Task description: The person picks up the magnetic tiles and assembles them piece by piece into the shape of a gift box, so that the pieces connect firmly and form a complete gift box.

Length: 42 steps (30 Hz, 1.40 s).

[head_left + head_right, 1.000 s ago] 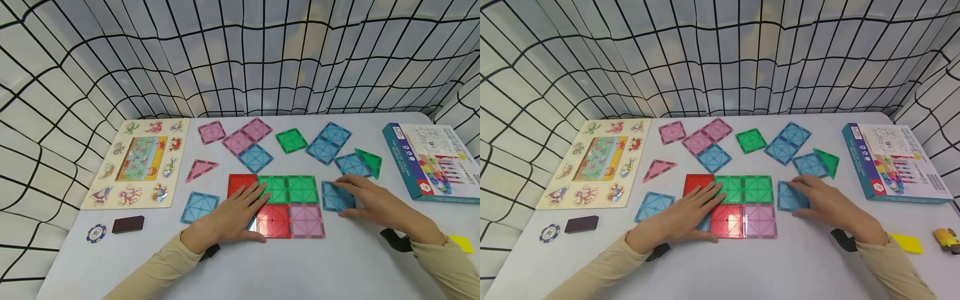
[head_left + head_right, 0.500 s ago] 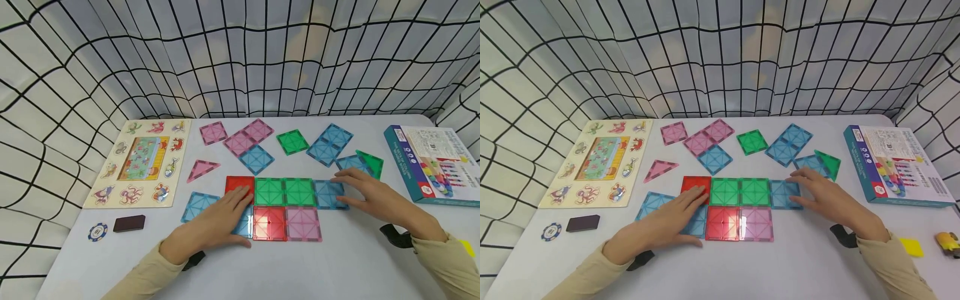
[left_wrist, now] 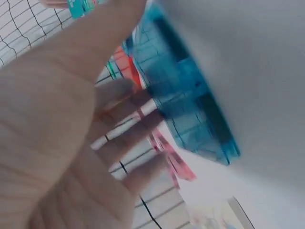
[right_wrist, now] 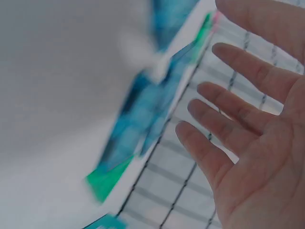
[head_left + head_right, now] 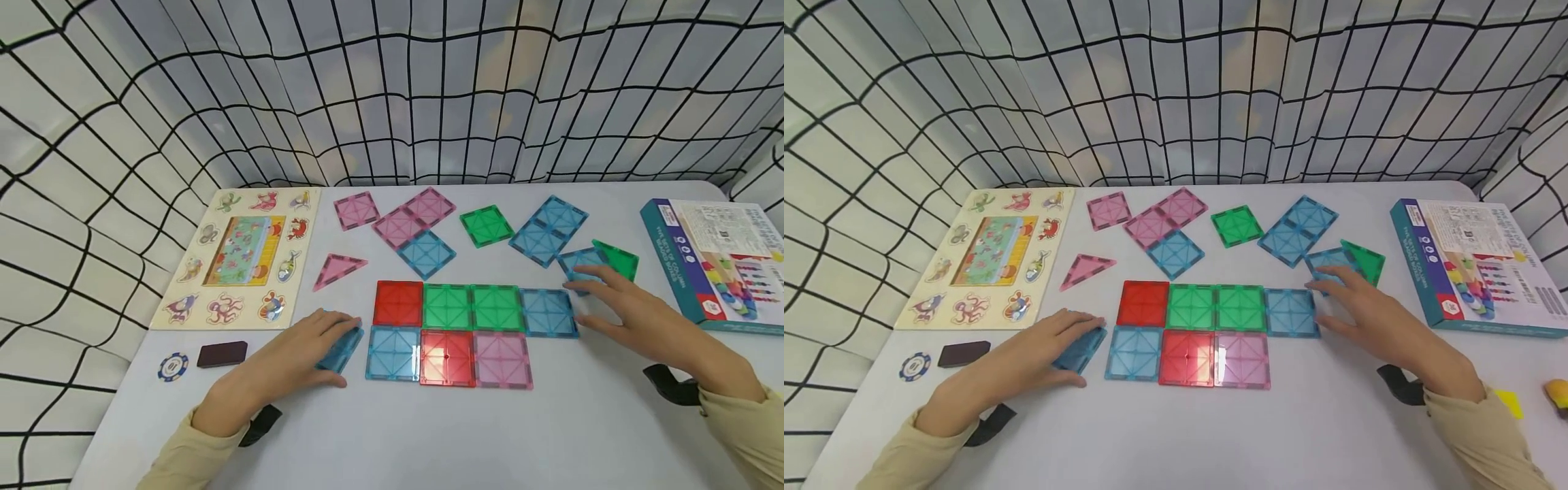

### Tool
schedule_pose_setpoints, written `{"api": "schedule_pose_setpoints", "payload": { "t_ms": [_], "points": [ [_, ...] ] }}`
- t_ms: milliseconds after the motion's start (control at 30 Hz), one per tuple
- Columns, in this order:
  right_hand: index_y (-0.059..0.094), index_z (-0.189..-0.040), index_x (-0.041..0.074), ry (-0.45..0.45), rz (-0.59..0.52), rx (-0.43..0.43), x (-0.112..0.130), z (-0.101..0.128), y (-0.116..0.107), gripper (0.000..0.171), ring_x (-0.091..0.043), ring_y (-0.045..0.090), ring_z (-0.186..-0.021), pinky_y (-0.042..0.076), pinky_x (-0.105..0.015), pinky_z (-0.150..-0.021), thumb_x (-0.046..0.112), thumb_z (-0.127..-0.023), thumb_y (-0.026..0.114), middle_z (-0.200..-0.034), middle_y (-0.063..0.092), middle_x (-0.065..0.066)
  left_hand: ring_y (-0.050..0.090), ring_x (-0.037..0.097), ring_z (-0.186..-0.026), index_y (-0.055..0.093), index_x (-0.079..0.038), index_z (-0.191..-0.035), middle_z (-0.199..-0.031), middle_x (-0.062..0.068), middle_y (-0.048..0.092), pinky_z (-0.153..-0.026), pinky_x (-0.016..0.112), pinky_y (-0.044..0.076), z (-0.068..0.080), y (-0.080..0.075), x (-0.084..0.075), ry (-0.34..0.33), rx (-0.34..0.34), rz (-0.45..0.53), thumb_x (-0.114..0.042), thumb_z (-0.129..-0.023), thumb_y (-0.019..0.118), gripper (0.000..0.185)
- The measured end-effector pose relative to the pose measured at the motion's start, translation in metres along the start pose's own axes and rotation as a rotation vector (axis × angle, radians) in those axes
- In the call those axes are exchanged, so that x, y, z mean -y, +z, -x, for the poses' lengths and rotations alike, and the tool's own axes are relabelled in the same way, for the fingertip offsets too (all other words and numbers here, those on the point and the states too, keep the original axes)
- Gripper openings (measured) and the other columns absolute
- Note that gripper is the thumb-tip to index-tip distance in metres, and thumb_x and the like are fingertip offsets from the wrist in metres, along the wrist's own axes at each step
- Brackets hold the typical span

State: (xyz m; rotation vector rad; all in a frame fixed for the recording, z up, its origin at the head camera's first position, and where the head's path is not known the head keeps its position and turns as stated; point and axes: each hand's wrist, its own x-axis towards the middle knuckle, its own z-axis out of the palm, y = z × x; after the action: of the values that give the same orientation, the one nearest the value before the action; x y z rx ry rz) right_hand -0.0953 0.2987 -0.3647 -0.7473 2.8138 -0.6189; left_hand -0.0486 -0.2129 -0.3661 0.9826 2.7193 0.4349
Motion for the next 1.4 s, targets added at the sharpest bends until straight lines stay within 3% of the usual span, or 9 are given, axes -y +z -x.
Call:
{"api": "schedule_pose_setpoints", "payload": {
  "t_ms": [233,367,567,767,967,1067,1133,1267,1400],
  "points": [
    [0.064,-0.138,0.014,-0.196,0.043,-0.047,0.051,-0.01,0.008,0.048,-0.038,0.061,-0.126,0.058,-0.054,-0.093,0.017,-0.093,0.081,-0.148,0.052,-0.013,0.049,0.038,-0.136,0.053,-0.001,-0.15,-0.151,0.016,0.048,-0.108,0.055,0.048,0.009,-0.006,0.013,-0.011,0.01,0.054,-0.035,-0.078,0.093,0.089],
    [0.067,-0.134,0.012,-0.304,0.046,-0.013,0.078,-0.019,0.019,0.043,-0.032,0.063,-0.124,0.06,-0.047,-0.092,0.014,-0.093,0.08,-0.142,0.057,-0.011,0.058,0.026,-0.119,0.061,-0.002,-0.143,-0.136,0.009,0.057,-0.1,0.047,0.054,0.004,-0.003,0.012,0.005,-0.034,-0.04,-0.041,-0.083,0.089,0.077],
    [0.066,-0.134,0.011,-0.396,-0.029,0.086,0.11,-0.038,0.036,0.037,-0.023,0.061,-0.122,0.06,-0.039,-0.093,0.019,-0.099,0.074,-0.14,0.057,-0.005,0.055,0.019,-0.099,0.066,0.006,-0.125,-0.112,0.008,0.056,-0.085,0.036,0.057,-0.007,0.007,0.003,0.076,-0.138,-0.245,-0.05,-0.082,0.084,0.073],
    [0.06,-0.141,0.009,-0.354,-0.209,0.155,0.133,-0.052,0.051,0.045,-0.019,0.054,-0.127,0.057,-0.035,-0.098,0.022,-0.1,0.073,-0.139,0.056,-0.001,0.054,0.021,-0.1,0.064,0.006,-0.12,-0.11,0.01,0.056,-0.089,0.035,0.058,-0.017,-0.005,-0.009,0.147,-0.185,-0.326,-0.052,-0.077,0.086,0.075],
    [0.05,-0.151,0.005,-0.209,-0.567,0.199,0.145,-0.057,0.062,0.055,-0.019,0.065,-0.12,0.058,-0.031,-0.095,0.026,-0.103,0.069,-0.139,0.06,-0.009,0.057,0.025,-0.111,0.062,0.005,-0.128,-0.121,0.013,0.059,-0.098,0.038,0.056,-0.04,-0.026,-0.05,0.247,-0.204,-0.326,-0.059,-0.082,0.082,0.082],
    [0.049,-0.148,-0.004,-0.11,-0.804,0.192,0.144,-0.057,0.061,0.051,-0.021,0.073,-0.105,0.06,-0.031,-0.089,0.019,-0.105,0.066,-0.122,0.067,-0.014,0.056,0.025,-0.112,0.062,0.005,-0.129,-0.121,0.014,0.059,-0.098,0.035,0.056,-0.06,-0.023,-0.071,0.342,-0.263,-0.368,-0.063,-0.082,0.08,0.085],
    [0.051,-0.144,-0.008,-0.048,-0.887,0.163,0.139,-0.055,0.057,0.048,-0.019,0.073,-0.093,0.06,-0.028,-0.083,0.013,-0.104,0.066,-0.107,0.069,-0.013,0.056,0.024,-0.112,0.06,0.005,-0.131,-0.122,0.013,0.059,-0.098,0.033,0.055,-0.072,-0.018,-0.081,0.379,-0.3,-0.391,-0.067,-0.082,0.079,0.089],
    [0.054,-0.141,-0.009,0.026,-0.861,0.099,0.109,-0.038,0.042,0.045,-0.017,0.07,-0.082,0.059,-0.027,-0.078,0.011,-0.103,0.067,-0.094,0.07,-0.008,0.054,0.029,-0.127,0.049,0.005,-0.147,-0.139,0.016,0.055,-0.108,0.038,0.049,-0.087,-0.005,-0.087,0.364,-0.286,-0.389,-0.08,-0.075,0.075,0.114],
    [0.05,-0.145,-0.011,0.059,-0.775,0.071,0.055,-0.001,0.024,0.045,-0.018,0.071,-0.086,0.062,-0.03,-0.076,0.007,-0.105,0.062,-0.104,0.07,-0.005,0.038,0.037,-0.149,0.035,0.006,-0.158,-0.16,0.021,0.041,-0.12,0.052,0.037,-0.086,0.01,-0.077,0.259,-0.111,-0.31,-0.083,-0.073,0.074,0.129]
  ]
}}
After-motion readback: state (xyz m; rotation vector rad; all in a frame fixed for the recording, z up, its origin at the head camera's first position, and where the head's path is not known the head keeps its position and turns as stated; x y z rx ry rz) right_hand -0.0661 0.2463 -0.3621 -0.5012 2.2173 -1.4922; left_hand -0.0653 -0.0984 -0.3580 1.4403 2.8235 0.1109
